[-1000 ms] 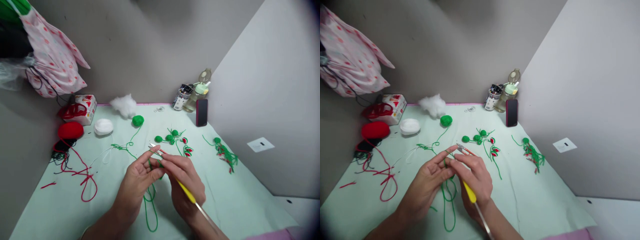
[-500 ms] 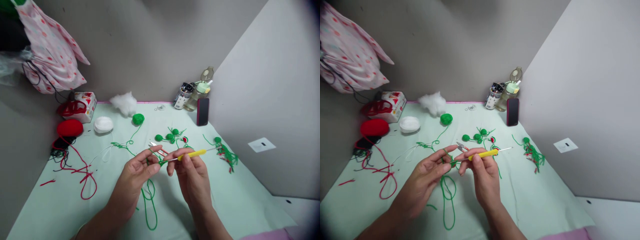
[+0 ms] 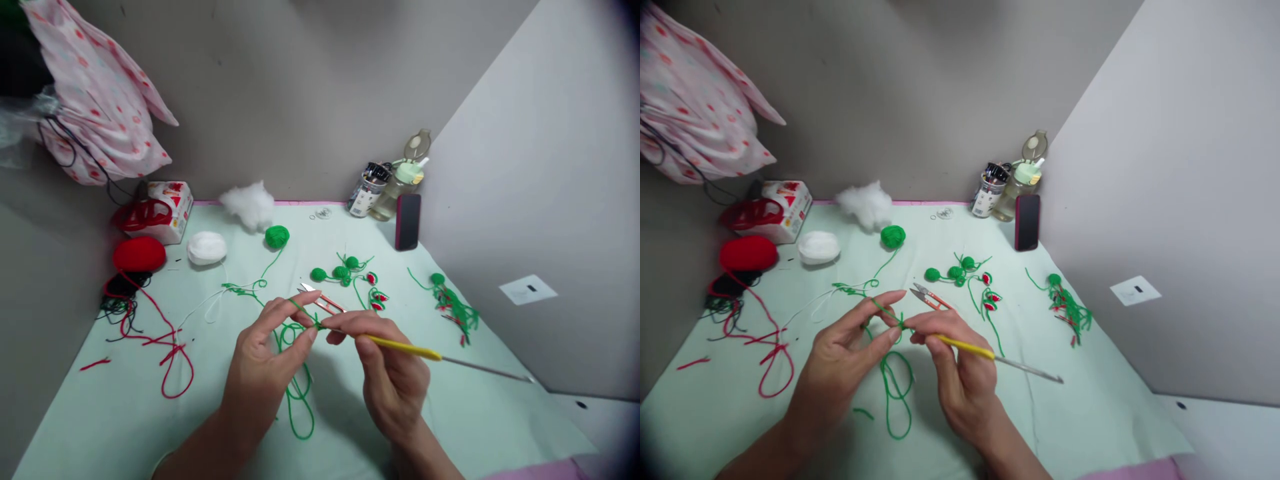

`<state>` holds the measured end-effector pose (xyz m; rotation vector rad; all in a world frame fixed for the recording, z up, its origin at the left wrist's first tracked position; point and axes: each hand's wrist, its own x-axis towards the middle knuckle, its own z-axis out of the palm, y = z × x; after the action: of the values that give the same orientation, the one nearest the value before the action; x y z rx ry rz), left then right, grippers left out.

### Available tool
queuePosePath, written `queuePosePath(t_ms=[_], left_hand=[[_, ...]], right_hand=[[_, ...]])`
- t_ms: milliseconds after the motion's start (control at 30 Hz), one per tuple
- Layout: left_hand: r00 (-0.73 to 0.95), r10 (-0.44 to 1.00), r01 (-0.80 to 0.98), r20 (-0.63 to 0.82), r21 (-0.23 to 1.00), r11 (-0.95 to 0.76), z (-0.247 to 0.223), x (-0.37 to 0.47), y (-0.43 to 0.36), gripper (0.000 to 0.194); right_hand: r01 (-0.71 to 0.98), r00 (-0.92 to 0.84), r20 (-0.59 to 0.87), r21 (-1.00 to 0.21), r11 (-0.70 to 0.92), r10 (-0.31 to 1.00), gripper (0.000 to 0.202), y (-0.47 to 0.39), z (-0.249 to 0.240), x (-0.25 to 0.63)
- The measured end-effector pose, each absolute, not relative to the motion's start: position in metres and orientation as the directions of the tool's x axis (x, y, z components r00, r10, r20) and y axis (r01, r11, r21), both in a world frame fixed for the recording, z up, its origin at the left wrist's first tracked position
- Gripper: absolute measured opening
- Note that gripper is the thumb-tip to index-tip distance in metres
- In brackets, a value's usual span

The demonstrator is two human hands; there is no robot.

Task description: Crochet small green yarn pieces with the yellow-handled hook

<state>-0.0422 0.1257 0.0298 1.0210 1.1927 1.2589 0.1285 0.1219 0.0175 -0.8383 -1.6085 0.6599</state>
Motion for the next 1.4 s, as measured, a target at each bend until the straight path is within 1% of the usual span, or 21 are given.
queuePosePath(t_ms=[67,133,200,267,300,367,433,467,533,567,667,767,900,967,1033,1100,1167,1233,1267,1300,1400], left_hand=[[-0.083,0.994,-0.121,-0.064,0.991,0.054,0.028,-0.042,0.125,0.029],[-0.051,0.989,-0.249,-0.139,0.961,0.122,0.027,-0.04,0.124,0.037],[0.094,0.957,-0.454,-0.274,0.844,0.286,0.026,-0.037,0.125,0.049],[0.275,0.892,-0.589,-0.359,0.67,0.451,0.025,-0.036,0.127,0.055],[0.326,0.868,-0.62,-0.374,0.609,0.495,0.025,-0.036,0.128,0.053],[0.328,0.863,-0.647,-0.385,0.574,0.502,0.026,-0.037,0.131,0.048],[0.258,0.888,-0.64,-0.381,0.621,0.453,0.026,-0.04,0.133,0.046],[0.22,0.9,-0.624,-0.376,0.655,0.426,0.026,-0.041,0.133,0.046],[0.181,0.92,-0.582,-0.347,0.716,0.385,0.026,-0.042,0.13,0.046],[0.178,0.928,-0.562,-0.328,0.741,0.369,0.025,-0.042,0.129,0.046],[0.186,0.942,-0.513,-0.281,0.79,0.337,0.022,-0.04,0.125,0.042],[0.173,0.945,-0.509,-0.278,0.796,0.327,0.021,-0.037,0.124,0.037],[0.201,0.926,-0.593,-0.32,0.713,0.375,0.022,-0.034,0.127,0.04],[0.254,0.899,-0.634,-0.357,0.64,0.433,0.022,-0.033,0.128,0.041],[0.289,0.874,-0.658,-0.39,0.582,0.477,0.023,-0.034,0.13,0.038],[0.266,0.872,-0.669,-0.411,0.573,0.474,0.023,-0.036,0.132,0.035],[0.214,0.886,-0.651,-0.41,0.616,0.443,0.023,-0.037,0.132,0.033],[0.154,0.911,-0.612,-0.382,0.688,0.392,0.022,-0.036,0.13,0.035],[0.129,0.924,-0.591,-0.36,0.72,0.363,0.022,-0.035,0.129,0.038],[0.112,0.934,-0.579,-0.34,0.742,0.339,0.022,-0.034,0.127,0.042],[0.176,0.928,-0.614,-0.328,0.7,0.364,0.023,-0.028,0.124,0.048]], right_hand=[[0.279,-0.155,0.644,-0.699,0.658,0.749,0.029,0.121,0.016,0.129],[0.438,-0.22,0.689,-0.562,0.702,0.69,0.034,0.121,0.013,0.127],[0.567,-0.28,0.715,-0.416,0.711,0.641,0.045,0.121,0.009,0.126],[0.599,-0.292,0.736,-0.356,0.717,0.61,0.052,0.121,0.006,0.125],[0.571,-0.265,0.745,-0.39,0.722,0.612,0.05,0.122,0.006,0.125],[0.45,-0.132,0.728,-0.561,0.695,0.673,0.04,0.123,0.006,0.125],[0.25,0.006,0.644,-0.742,0.622,0.765,0.03,0.124,0.009,0.126],[0.141,0.046,0.59,-0.803,0.579,0.806,0.027,0.125,0.011,0.125],[-0.013,0.058,0.512,-0.858,0.513,0.857,0.023,0.126,0.014,0.124],[-0.045,0.046,0.49,-0.87,0.492,0.871,0.021,0.127,0.014,0.123],[-0.01,0.023,0.474,-0.88,0.474,0.88,0.02,0.129,0.016,0.12],[0.077,0.019,0.513,-0.856,0.51,0.858,0.024,0.127,0.016,0.118],[0.376,-0.067,0.641,-0.694,0.614,0.765,0.036,0.12,0.012,0.119],[0.414,-0.09,0.667,-0.651,0.637,0.74,0.042,0.118,0.01,0.12],[0.353,-0.056,0.655,-0.693,0.629,0.753,0.039,0.12,0.011,0.123],[0.219,0.025,0.597,-0.786,0.579,0.802,0.029,0.124,0.015,0.125],[0.051,0.087,0.503,-0.864,0.501,0.86,0.022,0.128,0.017,0.127],[-0.03,0.081,0.448,-0.892,0.451,0.891,0.021,0.13,0.017,0.126],[-0.002,0.062,0.455,-0.89,0.456,0.888,0.022,0.129,0.016,0.125],[0.079,0.031,0.487,-0.872,0.484,0.873,0.022,0.127,0.013,0.124],[0.376,-0.08,0.634,-0.696,0.613,0.769,0.038,0.12,0.006,0.121]])
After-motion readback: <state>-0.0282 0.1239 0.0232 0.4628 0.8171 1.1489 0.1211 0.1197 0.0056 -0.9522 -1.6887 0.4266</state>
